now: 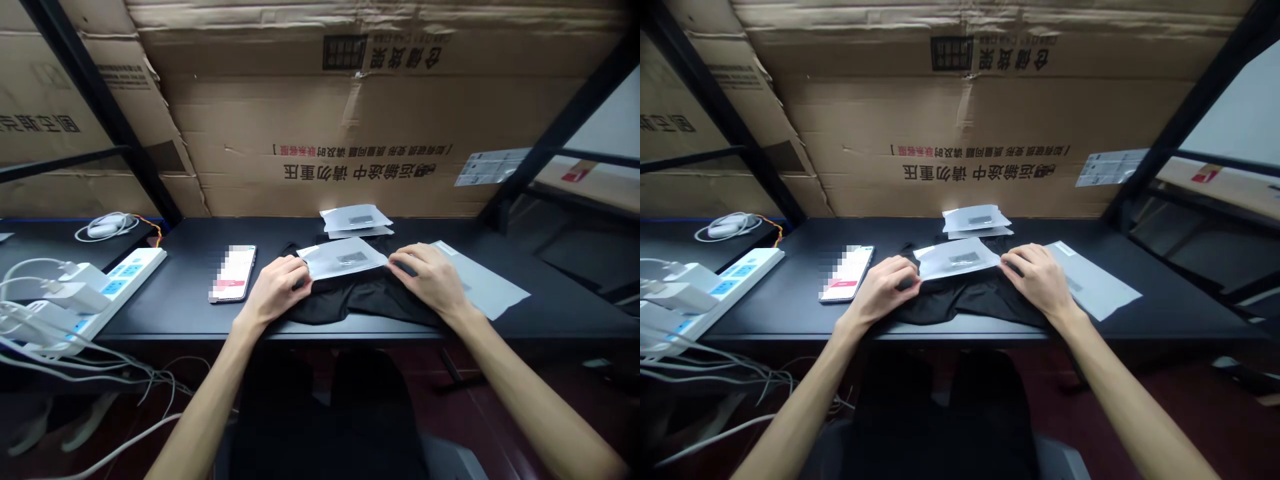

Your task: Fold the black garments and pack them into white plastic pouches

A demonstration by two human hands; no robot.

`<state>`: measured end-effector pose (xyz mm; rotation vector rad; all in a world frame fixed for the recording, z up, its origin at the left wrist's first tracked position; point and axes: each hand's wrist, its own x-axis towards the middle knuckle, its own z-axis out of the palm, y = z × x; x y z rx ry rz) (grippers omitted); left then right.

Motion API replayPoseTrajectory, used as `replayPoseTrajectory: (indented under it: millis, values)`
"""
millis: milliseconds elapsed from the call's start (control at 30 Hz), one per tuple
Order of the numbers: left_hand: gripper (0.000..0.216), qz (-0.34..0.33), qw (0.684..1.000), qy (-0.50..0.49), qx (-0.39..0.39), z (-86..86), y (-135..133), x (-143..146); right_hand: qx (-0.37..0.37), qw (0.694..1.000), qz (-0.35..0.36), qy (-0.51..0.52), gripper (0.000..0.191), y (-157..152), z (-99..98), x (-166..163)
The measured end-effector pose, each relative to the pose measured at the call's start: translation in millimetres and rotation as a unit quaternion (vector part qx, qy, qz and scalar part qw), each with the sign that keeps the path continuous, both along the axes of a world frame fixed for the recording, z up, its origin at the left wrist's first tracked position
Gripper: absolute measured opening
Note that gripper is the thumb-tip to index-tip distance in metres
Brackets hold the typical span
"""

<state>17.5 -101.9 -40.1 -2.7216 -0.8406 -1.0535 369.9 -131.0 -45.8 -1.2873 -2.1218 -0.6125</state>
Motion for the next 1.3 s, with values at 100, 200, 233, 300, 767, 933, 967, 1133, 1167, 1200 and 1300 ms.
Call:
replayPoseTrajectory:
  millis: [100, 200, 233, 300, 767, 933, 967, 1133, 1167, 1200, 1300]
  values:
    - [0.016, 0.003, 1.000, -0.005, -0.020, 0.8, -2, -2, -0.021, 1.000, -0.003, -0.006, 0.022, 3, -1.1, 8]
    - [0.013, 0.018, 0.998, -0.022, -0.063, 0.2, -4, -2, -0.038, 0.999, 0.006, -0.013, 0.018, 2, -0.8, 5]
    - [0.012, 0.020, 0.996, -0.028, -0.079, -0.4, -4, -2, -0.040, 0.999, 0.013, -0.016, 0.018, 2, -0.3, 1]
    - [0.010, 0.013, 0.994, -0.043, -0.103, -1.8, -5, 0, -0.043, 0.998, 0.033, -0.028, 0.030, 1, 1.1, -13]
    - [0.005, -0.059, 0.979, -0.119, -0.157, -3.0, -5, 2, -0.094, 0.989, 0.093, -0.064, 0.061, 33, -1.4, -75]
    - [0.010, -0.014, 0.977, -0.110, -0.184, -5.2, -8, -1, -0.085, 0.992, 0.091, -0.017, 0.067, 31, 5.4, -73]
    - [0.012, 0.010, 0.976, -0.108, -0.187, -6.4, -9, -2, -0.084, 0.993, 0.083, 0.001, 0.067, 31, 10.5, -71]
    - [0.034, 0.099, 0.974, -0.049, -0.196, -18.0, -6, -8, -0.049, 0.997, 0.000, 0.058, 0.056, 45, 50.2, -58]
    - [0.037, 0.107, 0.974, -0.036, -0.196, -20.8, -5, -8, -0.044, 0.997, -0.019, 0.059, 0.054, 52, 58.2, -56]
    - [0.039, 0.113, 0.974, -0.025, -0.195, -23.6, -3, -9, -0.043, 0.997, -0.036, 0.057, 0.053, 59, 65.5, -54]
    - [0.039, 0.123, 0.975, -0.008, -0.184, -29.9, -1, -9, -0.053, 0.994, -0.079, 0.054, 0.052, 82, 84.6, -52]
